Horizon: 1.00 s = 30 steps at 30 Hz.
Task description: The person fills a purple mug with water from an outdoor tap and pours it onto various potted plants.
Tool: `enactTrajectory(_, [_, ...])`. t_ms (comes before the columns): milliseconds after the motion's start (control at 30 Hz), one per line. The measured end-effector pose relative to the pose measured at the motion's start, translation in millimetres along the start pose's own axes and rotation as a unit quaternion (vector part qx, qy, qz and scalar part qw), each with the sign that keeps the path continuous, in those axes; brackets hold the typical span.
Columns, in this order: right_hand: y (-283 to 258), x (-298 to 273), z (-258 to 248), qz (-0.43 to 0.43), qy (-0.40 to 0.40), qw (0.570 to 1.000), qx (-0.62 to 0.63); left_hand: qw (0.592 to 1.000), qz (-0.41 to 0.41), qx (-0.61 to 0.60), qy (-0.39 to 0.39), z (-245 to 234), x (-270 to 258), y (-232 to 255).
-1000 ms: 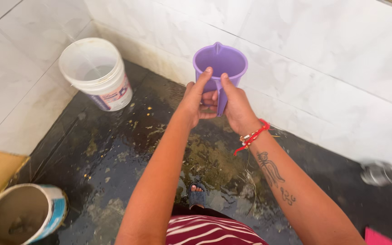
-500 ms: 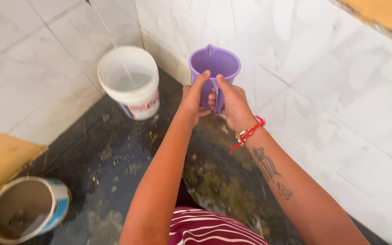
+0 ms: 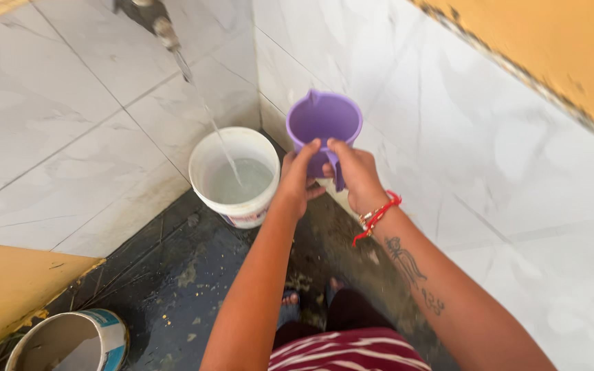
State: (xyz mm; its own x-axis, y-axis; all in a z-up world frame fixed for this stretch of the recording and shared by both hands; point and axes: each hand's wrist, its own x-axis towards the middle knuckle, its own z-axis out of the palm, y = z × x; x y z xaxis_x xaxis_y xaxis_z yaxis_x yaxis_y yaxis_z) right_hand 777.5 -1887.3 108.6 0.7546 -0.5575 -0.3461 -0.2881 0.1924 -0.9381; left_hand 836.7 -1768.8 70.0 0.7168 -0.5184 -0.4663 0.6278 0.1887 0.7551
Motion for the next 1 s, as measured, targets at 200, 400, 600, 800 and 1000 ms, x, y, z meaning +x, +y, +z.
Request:
enactTrajectory(200, [-16.5, 77.5, 38.3, 0.057, -0.072, 0.995, -0.026, 0.992, 0.009, -0.052, 0.111, -12.1, 51.6, 19.7])
enactTrajectory(400, [-41.9, 135.7, 79.0, 0.093, -0.198, 0.975, -0.041, 0.962, 0.036, -0.193, 0.190, -21.3, 78.6, 41.8])
enactTrajectory(600, [-29.5, 156.2, 135.7, 0.103, -0.250, 0.962, -0.022, 0.932, 0.034, -0.298, 0.205, -52.9, 97.1, 63.0])
enactTrajectory(800, [-14.9, 161.2, 190.3, 0.109, -0.246, 0.963, -0.031, 0.904, 0.064, -0.333, 0.260, -99.4, 116.0, 63.0])
enactTrajectory(1000, [-21.6, 153.8, 245.2, 0.090, -0.197, 0.976, -0.006, 0.926, 0.006, -0.307, 0.221, -142.5, 109.9, 111.0])
